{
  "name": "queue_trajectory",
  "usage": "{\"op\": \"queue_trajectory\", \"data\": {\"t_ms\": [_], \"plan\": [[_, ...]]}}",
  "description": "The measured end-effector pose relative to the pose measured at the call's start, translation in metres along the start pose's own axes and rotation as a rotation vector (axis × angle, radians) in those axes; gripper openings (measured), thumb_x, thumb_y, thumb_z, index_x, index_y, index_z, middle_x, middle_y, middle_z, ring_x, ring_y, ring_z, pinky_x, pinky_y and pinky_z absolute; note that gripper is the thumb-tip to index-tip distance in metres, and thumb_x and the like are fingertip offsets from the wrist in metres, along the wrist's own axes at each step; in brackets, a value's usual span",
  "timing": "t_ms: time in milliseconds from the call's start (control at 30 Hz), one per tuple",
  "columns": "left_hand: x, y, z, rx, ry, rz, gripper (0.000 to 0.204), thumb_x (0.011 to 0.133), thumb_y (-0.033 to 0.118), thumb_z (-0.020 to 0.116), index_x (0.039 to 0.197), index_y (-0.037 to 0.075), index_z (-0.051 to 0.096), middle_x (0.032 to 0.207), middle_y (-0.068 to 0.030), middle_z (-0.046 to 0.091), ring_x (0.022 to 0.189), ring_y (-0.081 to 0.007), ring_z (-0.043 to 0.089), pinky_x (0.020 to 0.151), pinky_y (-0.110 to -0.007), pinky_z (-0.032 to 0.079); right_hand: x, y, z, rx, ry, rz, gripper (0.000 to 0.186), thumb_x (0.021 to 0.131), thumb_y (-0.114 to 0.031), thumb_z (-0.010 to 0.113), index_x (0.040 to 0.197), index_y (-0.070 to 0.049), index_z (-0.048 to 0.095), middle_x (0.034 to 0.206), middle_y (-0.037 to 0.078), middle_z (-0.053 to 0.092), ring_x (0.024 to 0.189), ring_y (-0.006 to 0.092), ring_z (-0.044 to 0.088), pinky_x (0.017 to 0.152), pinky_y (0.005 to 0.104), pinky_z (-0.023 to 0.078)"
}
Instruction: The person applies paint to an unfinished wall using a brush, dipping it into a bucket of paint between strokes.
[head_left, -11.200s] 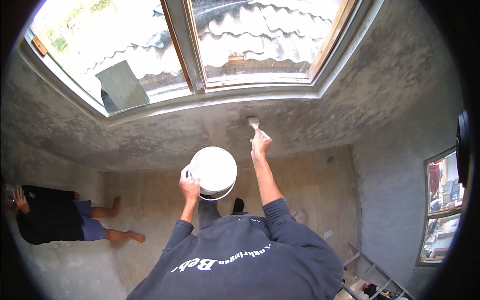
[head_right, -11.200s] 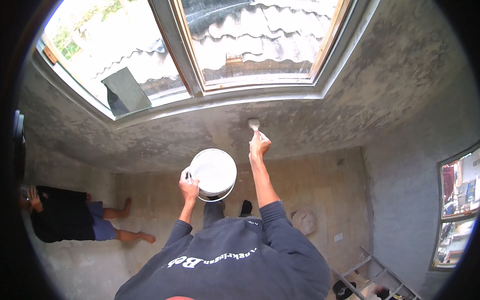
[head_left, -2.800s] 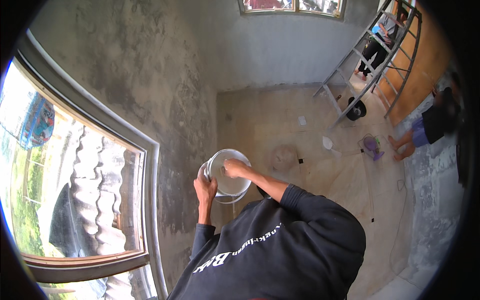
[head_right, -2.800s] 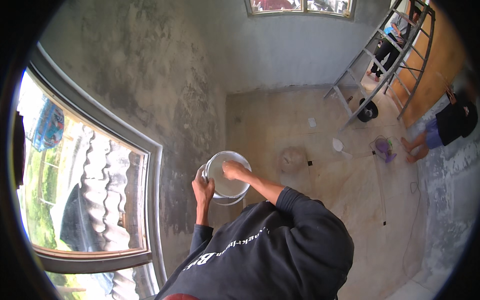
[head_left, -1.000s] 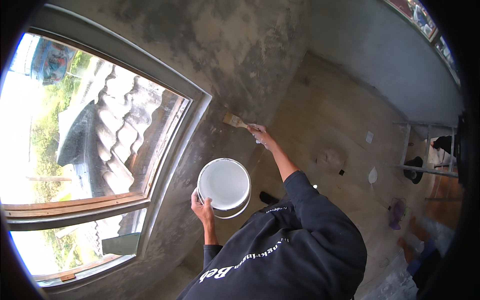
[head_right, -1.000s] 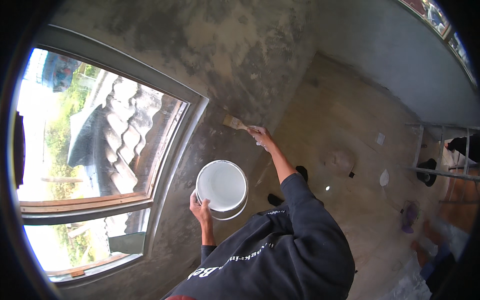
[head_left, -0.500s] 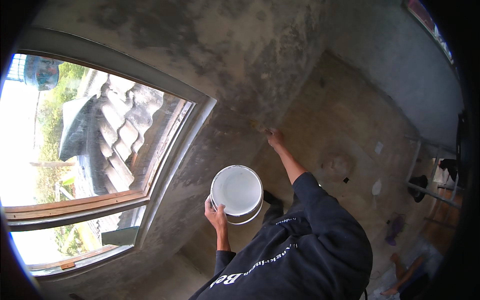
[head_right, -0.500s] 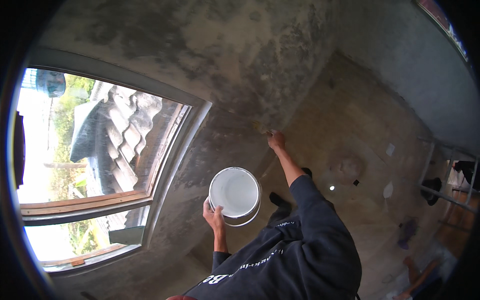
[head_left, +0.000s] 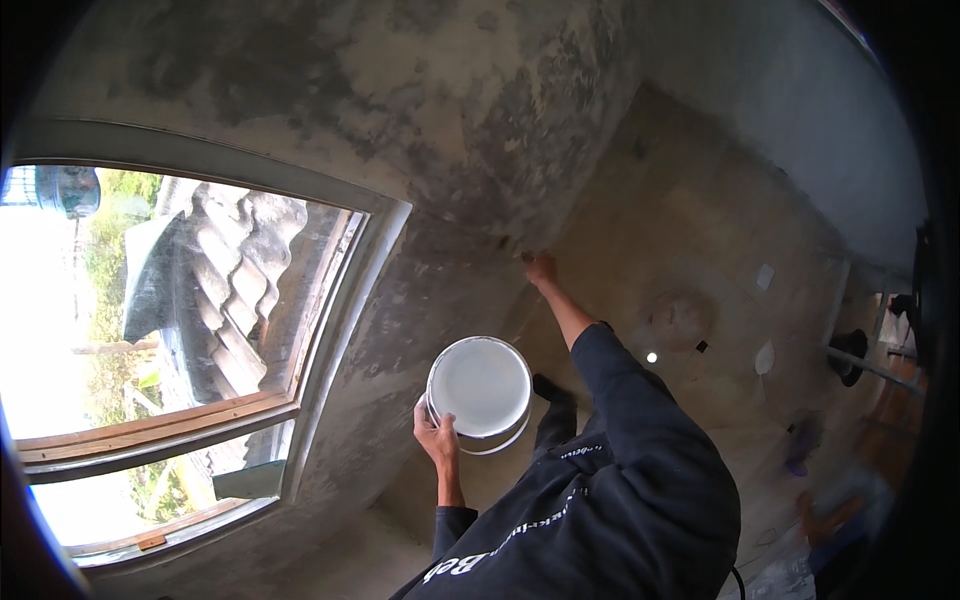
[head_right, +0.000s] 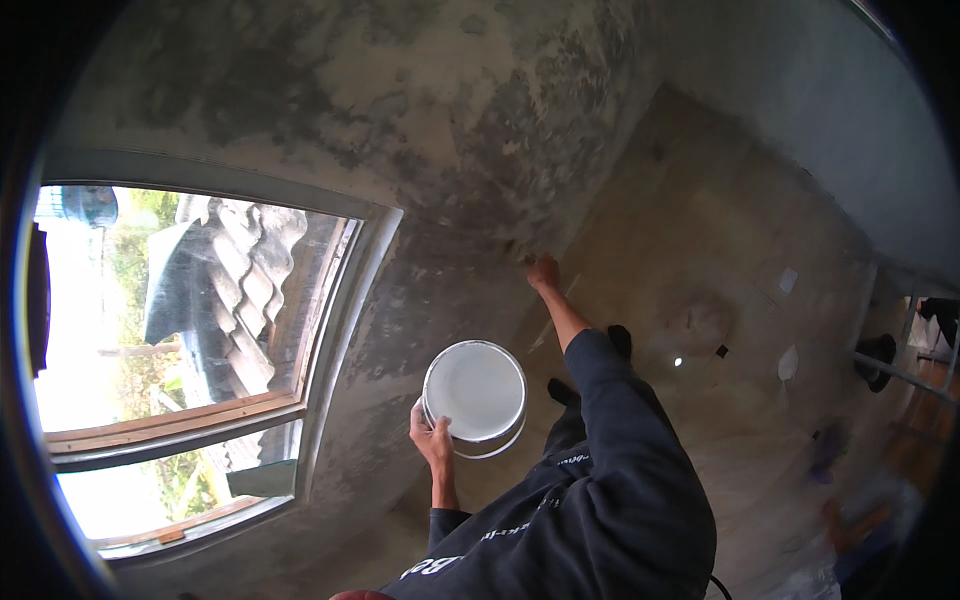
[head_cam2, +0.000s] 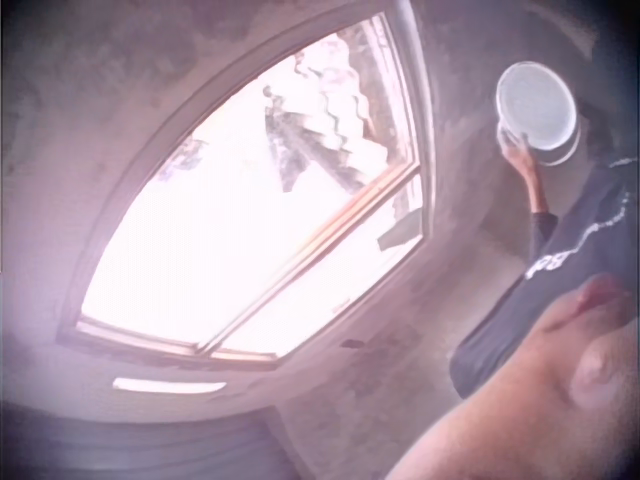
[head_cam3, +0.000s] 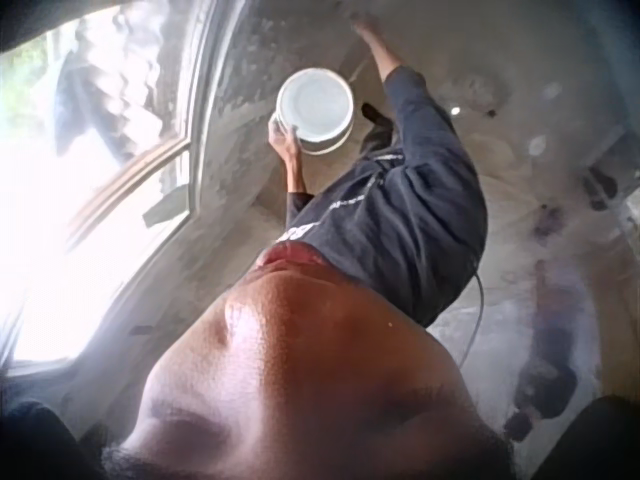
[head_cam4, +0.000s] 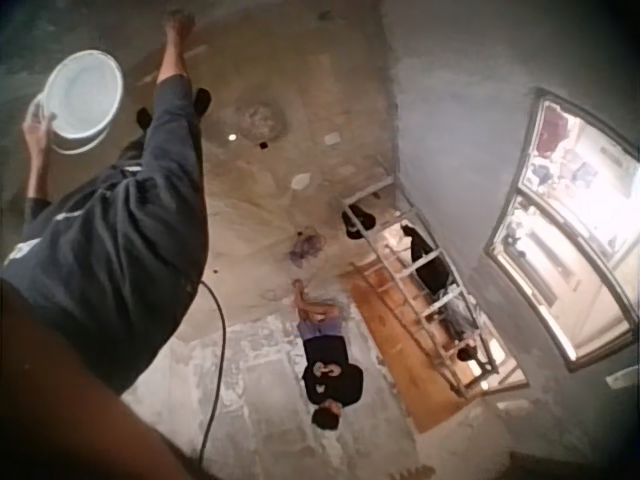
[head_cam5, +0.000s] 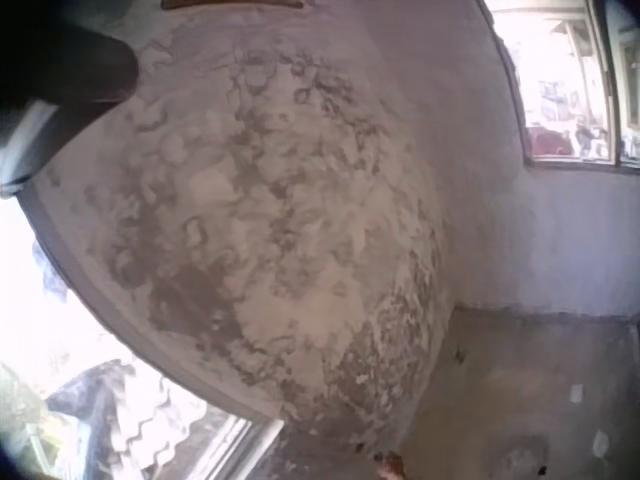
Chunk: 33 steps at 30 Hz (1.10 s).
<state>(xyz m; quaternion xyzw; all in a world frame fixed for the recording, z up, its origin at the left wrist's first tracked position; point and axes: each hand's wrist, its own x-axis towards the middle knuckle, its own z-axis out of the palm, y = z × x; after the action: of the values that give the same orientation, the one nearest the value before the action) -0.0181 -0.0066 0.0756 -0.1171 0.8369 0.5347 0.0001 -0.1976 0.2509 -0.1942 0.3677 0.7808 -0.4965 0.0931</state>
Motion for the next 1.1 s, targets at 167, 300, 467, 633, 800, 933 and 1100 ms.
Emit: {"op": "queue_trajectory", "data": {"t_ms": [167, 300, 467, 633, 800, 933, 1100], "plan": [[-0.003, -0.015, -0.011, 0.006, -0.015, -0.008, 0.049, 0.068, -0.007, 0.053, 0.116, -0.01, 0.05, 0.097, -0.0092, 0.061, 0.081, -0.0136, 0.06, 0.073, -0.024, 0.048, -0.066, -0.047, -0.018, 0.443, -0.048, -0.18, 0.042, 0.089, -0.036, 0.058, 0.105, 0.002, 0.064, 0.092, 0.017, 0.064, 0.081, 0.0264, 0.059, 0.07, 0.037, 0.047], [0.006, -0.026, -0.009, -0.01, -0.061, 0.017, 0.048, 0.068, -0.006, 0.052, 0.116, -0.01, 0.05, 0.096, -0.0091, 0.061, 0.08, -0.0129, 0.059, 0.072, -0.024, 0.048, -0.122, -0.073, -0.06, 0.727, 0.015, -0.363, 0.041, 0.088, -0.036, 0.061, 0.102, 0.003, 0.066, 0.081, 0.01, 0.069, 0.072, 0.0155, 0.061, 0.067, 0.031, 0.047], [0.014, -0.033, -0.016, 0.029, -0.112, 0.005, 0.047, 0.069, -0.006, 0.051, 0.116, -0.01, 0.051, 0.096, -0.009, 0.061, 0.081, -0.0129, 0.059, 0.072, -0.023, 0.047, -0.13, -0.059, -0.069, 0.923, -0.065, -0.323, 0.039, 0.085, -0.036, 0.067, 0.102, 0.0, 0.067, 0.066, -0.004, 0.053, 0.056, 0.0037, 0.042, 0.049, 0.0231, 0.034], [0.021, -0.057, -0.03, 0.075, -0.138, -0.002, 0.047, 0.068, -0.006, 0.052, 0.115, -0.009, 0.051, 0.097, -0.0089, 0.06, 0.081, -0.0128, 0.059, 0.073, -0.023, 0.047, -0.088, -0.024, -0.025, 0.938, -0.146, -0.246, 0.039, 0.085, -0.036, 0.068, 0.099, 0.0, 0.067, 0.061, -0.005, 0.046, 0.052, 0.0037, 0.036, 0.044, 0.0235, 0.029], [0.016, -0.085, -0.049, 0.126, -0.123, -0.021, 0.051, 0.067, -0.009, 0.053, 0.118, -0.01, 0.048, 0.101, -0.0102, 0.061, 0.084, -0.0135, 0.061, 0.074, -0.024, 0.049, -0.03, 0.038, 0.021, 0.665, -0.036, -0.203, 0.04, 0.085, -0.038, 0.066, 0.098, 0.0, 0.066, 0.06, 0.006, 0.053, 0.058, 0.0124, 0.05, 0.055, 0.032, 0.041], [0.014, -0.093, -0.057, 0.048, -0.157, -0.058, 0.05, 0.069, -0.009, 0.052, 0.119, -0.011, 0.047, 0.103, -0.011, 0.061, 0.086, -0.014, 0.061, 0.076, -0.025, 0.049, 0.009, 0.102, 0.047, 0.354, 0.175, -0.118, 0.049, 0.084, -0.043, 0.065, 0.107, 0.0, 0.065, 0.082, 0.012, 0.067, 0.071, 0.0208, 0.064, 0.064, 0.0335, 0.048], [0.01, -0.099, -0.076, 0.041, -0.165, -0.02, 0.05, 0.069, -0.007, 0.053, 0.119, -0.01, 0.048, 0.102, -0.0111, 0.061, 0.087, -0.0143, 0.061, 0.075, -0.025, 0.049, -0.027, 0.044, 0.033, 0.343, 0.24, -0.161, 0.044, 0.085, -0.039, 0.062, 0.109, -0.001, 0.065, 0.093, 0.018, 0.068, 0.085, 0.0248, 0.066, 0.073, 0.0352, 0.049]]}}
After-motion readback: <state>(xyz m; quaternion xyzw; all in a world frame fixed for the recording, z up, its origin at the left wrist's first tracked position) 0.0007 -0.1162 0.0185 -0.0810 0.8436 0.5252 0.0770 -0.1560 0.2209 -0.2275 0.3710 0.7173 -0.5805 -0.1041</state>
